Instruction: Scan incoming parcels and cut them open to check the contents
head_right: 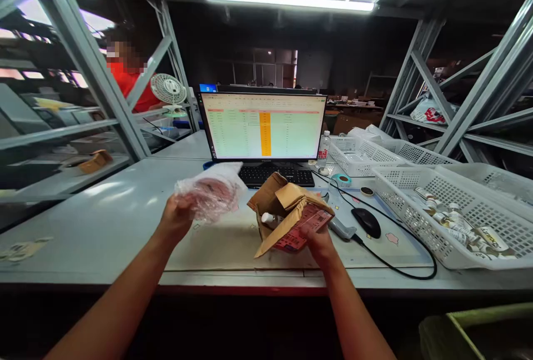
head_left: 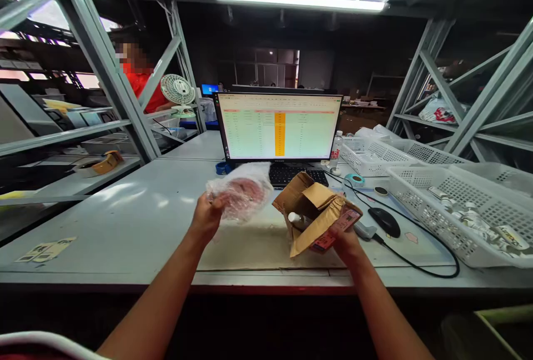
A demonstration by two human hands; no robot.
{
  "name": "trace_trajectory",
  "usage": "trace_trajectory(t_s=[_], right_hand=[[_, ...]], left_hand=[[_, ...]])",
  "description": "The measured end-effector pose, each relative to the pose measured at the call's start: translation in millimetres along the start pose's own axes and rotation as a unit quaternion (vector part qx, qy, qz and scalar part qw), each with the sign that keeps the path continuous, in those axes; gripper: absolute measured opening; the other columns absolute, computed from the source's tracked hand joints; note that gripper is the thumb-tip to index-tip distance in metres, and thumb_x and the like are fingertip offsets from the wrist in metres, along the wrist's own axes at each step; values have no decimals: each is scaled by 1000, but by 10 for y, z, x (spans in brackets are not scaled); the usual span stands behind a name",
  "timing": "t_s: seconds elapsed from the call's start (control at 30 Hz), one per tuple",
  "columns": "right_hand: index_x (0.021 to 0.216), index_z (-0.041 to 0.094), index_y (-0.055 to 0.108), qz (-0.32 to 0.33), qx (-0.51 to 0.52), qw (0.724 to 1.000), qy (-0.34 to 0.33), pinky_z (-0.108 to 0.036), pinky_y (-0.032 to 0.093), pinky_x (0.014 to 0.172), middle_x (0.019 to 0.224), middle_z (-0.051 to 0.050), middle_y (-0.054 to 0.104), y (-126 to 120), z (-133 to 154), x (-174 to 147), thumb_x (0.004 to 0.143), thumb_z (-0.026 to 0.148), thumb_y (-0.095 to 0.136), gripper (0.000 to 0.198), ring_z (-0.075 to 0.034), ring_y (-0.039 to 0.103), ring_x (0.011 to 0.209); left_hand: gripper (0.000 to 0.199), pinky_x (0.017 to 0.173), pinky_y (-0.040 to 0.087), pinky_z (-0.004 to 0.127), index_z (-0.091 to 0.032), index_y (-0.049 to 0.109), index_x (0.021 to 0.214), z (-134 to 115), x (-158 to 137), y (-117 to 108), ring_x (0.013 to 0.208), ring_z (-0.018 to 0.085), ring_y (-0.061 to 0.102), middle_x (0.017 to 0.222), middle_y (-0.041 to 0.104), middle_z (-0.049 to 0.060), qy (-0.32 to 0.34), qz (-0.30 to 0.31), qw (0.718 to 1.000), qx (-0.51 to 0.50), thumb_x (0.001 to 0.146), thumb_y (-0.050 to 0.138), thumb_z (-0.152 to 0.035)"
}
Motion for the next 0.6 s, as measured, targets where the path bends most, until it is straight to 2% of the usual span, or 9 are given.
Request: trace_trajectory(t_s=[0.07, 0.13, 0.23, 0.33, 0.4, 0.43, 0.47, 0.53, 0.6], right_hand=[[139, 28, 62, -8, -14, 1000, 22, -62, 50, 115, 144, -14, 68, -171, -19, 15, 53, 48, 102, 97, -40, 62, 134], [126, 27, 69, -17, -35, 999, 34, -63, 53, 112, 135, -14, 72, -293, -13, 13, 48, 51, 102, 88, -41, 66, 127], [118, 28, 72, -16, -77, 996, 31, -59, 56, 109, 130, -12, 75, -362, 111, 28, 51, 53, 100, 77, -37, 70, 121], [124, 25, 70, 53, -159, 985, 31, -56, 57, 106, 124, -12, 77, -180, 324, 101, 56, 51, 100, 79, -35, 72, 116], [144, 26, 60, 113, -261, 959, 2, -55, 54, 111, 137, -12, 71, 72, 514, 166, 62, 48, 99, 94, -34, 68, 124], [155, 27, 52, 139, -331, 933, -29, -56, 50, 115, 147, -12, 65, 234, 614, 194, 65, 46, 98, 103, -34, 64, 132], [163, 29, 42, 165, -407, 896, -71, -56, 45, 119, 157, -12, 58, 424, 702, 210, 69, 44, 96, 109, -34, 58, 140], [170, 32, 29, 228, -544, 791, -162, -58, 37, 124, 166, -12, 47, 866, 774, 184, 75, 36, 93, 115, -35, 48, 148], [172, 30, 25, 299, -631, 678, -231, -59, 36, 123, 165, -14, 47, 1276, 702, 100, 80, 26, 86, 111, -37, 46, 149]], left_hand=[[79, 76, 55, 36, -14, 69, 94, 256, -11, -101, 84, 27, 69, 91, 73, 12, -29, -29, 998, -36, 63, 76, -86], [79, 76, 56, 36, -13, 69, 98, 516, -66, -121, 84, 27, 70, 92, 74, 12, -61, -34, 997, -19, 65, 77, -84], [75, 81, 57, 39, -14, 69, 103, 866, -155, -107, 87, 28, 70, 96, 75, 11, -101, -8, 987, 124, 71, 70, -81], [62, 96, 56, 49, -15, 70, 104, 1112, -201, -145, 102, 35, 70, 107, 74, 15, -124, 13, 953, 277, 74, 69, -69], [59, 107, 51, 54, -14, 68, 116, 1129, -212, -219, 118, 39, 66, 126, 70, 20, -115, -14, 942, 313, 77, 69, -59], [61, 111, 49, 55, -13, 65, 126, 1076, -219, -252, 125, 39, 63, 136, 65, 22, -98, -37, 942, 319, 81, 68, -54], [62, 113, 48, 55, -13, 61, 135, 976, -232, -270, 130, 38, 61, 143, 61, 23, -68, -61, 940, 329, 85, 64, -49], [59, 117, 46, 54, -13, 56, 143, 668, -288, -224, 135, 36, 58, 147, 59, 22, 26, -99, 930, 353, 92, 58, -42], [46, 119, 45, 52, -15, 61, 137, 369, -367, -22, 134, 34, 59, 140, 65, 19, 125, -83, 918, 368, 97, 54, -36]])
Point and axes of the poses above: each hand's wrist, its own x-axis towards the middle knuckle, its own y-axis out of the palm, z = x × y, the point moved 10 cm from there along x, towards the middle knuckle
